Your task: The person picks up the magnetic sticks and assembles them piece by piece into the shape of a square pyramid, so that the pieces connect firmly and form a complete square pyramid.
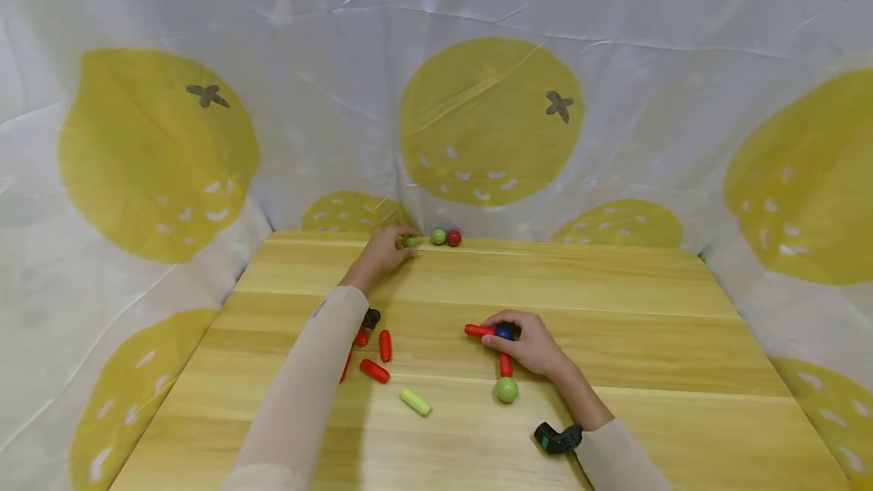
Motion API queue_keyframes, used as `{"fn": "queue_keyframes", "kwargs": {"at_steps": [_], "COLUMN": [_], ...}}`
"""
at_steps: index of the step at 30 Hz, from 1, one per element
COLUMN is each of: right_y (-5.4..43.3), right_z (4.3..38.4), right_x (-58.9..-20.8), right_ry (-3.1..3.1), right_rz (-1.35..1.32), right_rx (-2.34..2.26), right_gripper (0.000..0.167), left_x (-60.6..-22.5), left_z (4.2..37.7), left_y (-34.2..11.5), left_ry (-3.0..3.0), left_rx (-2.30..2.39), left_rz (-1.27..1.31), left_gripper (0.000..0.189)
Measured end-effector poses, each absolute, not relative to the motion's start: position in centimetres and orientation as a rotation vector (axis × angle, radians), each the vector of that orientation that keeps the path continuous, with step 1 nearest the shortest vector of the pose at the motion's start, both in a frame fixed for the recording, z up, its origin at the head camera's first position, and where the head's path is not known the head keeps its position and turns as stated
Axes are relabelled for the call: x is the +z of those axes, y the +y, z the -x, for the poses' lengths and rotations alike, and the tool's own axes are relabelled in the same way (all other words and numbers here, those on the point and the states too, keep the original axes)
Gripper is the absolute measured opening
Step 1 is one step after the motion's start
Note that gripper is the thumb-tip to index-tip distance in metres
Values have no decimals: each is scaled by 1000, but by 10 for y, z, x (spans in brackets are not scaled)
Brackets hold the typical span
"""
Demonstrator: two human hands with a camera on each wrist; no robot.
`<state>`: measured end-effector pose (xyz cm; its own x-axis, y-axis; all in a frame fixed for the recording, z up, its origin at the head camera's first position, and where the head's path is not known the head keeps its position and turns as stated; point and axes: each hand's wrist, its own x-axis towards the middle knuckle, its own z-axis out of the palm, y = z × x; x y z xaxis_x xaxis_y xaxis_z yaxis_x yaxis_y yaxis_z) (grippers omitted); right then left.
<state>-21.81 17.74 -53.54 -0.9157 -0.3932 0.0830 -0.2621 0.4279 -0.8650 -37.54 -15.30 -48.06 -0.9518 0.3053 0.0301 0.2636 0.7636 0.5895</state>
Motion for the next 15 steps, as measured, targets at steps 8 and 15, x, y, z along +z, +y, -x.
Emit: {"fn": "queue_keyframes", "kwargs": {"at_steps": [8, 15], "right_y": [177, 178], "right_z": [218, 219], "right_x": [-535, -536], "right_ry": [2542, 2562], "right_rz": [582, 588], "right_rx": [-1496, -1509], "right_gripper": [22, 22], "left_x": [-477, -468], "left_z": [359, 349], "left_y": [-157, -164], "left_ry": [2889, 2854], "left_rx": [904, 888], "left_rz": [-545, -556], "left_gripper": [31, 40]}}
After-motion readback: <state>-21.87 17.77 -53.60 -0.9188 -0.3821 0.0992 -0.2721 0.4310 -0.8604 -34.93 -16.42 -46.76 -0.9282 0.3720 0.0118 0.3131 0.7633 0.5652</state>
